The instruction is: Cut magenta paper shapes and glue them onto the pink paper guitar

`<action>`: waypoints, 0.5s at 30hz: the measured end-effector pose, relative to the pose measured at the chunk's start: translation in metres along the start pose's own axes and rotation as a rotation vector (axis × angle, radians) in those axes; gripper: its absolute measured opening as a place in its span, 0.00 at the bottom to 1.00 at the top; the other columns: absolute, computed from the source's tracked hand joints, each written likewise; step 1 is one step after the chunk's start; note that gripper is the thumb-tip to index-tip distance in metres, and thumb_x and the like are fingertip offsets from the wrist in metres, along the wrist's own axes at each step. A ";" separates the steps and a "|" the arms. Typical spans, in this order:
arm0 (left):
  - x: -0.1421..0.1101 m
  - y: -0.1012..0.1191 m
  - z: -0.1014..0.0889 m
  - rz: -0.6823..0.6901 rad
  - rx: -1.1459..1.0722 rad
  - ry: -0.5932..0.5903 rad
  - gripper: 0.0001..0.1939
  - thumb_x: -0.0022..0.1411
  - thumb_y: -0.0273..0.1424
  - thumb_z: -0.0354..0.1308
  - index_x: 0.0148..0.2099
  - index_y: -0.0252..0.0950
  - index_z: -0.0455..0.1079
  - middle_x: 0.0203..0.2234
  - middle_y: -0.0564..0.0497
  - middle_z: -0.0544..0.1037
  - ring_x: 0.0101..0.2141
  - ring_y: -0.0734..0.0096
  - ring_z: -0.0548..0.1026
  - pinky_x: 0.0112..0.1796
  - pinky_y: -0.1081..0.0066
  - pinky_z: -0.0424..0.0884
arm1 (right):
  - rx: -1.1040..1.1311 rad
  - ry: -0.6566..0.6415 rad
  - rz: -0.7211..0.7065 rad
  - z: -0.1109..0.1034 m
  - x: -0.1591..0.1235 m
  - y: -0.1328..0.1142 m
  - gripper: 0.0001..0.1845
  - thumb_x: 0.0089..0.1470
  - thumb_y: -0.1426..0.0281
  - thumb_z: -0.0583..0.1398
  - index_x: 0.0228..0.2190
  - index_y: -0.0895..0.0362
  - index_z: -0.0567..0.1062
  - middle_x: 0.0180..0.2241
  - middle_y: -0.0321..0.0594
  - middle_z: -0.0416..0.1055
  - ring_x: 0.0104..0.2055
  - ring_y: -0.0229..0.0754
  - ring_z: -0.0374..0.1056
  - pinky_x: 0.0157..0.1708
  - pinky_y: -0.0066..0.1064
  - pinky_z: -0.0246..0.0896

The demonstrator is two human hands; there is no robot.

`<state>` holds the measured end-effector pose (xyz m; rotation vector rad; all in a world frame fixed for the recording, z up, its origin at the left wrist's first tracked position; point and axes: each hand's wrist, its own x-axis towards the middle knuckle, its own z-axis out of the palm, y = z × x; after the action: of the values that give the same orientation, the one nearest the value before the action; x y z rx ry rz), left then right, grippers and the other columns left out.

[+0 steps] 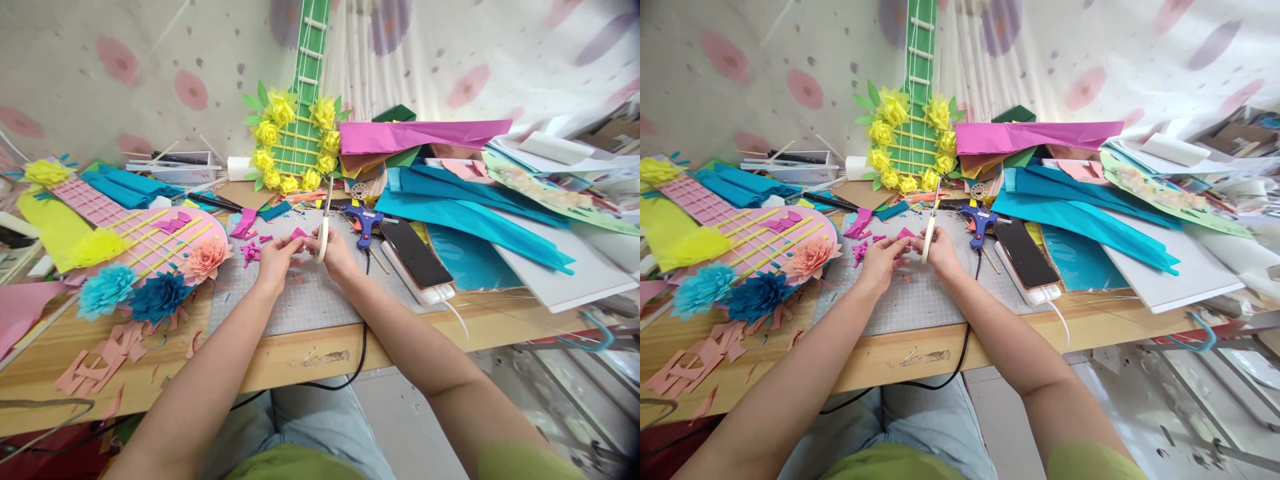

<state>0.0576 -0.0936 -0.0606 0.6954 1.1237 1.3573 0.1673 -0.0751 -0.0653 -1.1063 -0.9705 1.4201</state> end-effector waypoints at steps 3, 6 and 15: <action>0.001 0.000 0.000 0.020 0.021 0.041 0.10 0.37 0.30 0.65 0.24 0.30 0.71 0.18 0.52 0.71 0.22 0.75 0.69 0.19 0.77 0.64 | -0.010 -0.001 0.005 0.003 -0.002 0.000 0.30 0.23 0.59 0.68 0.28 0.56 0.59 0.19 0.26 0.60 0.19 0.29 0.57 0.21 0.24 0.53; 0.006 0.004 -0.004 0.053 0.024 0.096 0.11 0.37 0.31 0.65 0.24 0.30 0.70 0.17 0.52 0.71 0.20 0.77 0.69 0.18 0.79 0.62 | -0.070 -0.051 0.026 0.004 -0.003 -0.004 0.28 0.28 0.57 0.66 0.28 0.57 0.59 0.20 0.28 0.60 0.19 0.29 0.58 0.20 0.24 0.52; 0.023 0.032 -0.031 0.104 -0.279 0.200 0.08 0.38 0.26 0.64 0.24 0.33 0.68 0.21 0.55 0.72 0.25 0.79 0.71 0.29 0.76 0.69 | -0.558 -0.362 -0.023 0.007 -0.014 -0.008 0.25 0.36 0.54 0.63 0.32 0.57 0.63 0.24 0.32 0.62 0.24 0.32 0.58 0.24 0.25 0.54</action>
<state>0.0133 -0.0732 -0.0479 0.4270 1.0368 1.6629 0.1625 -0.0878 -0.0541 -1.2445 -1.7060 1.3940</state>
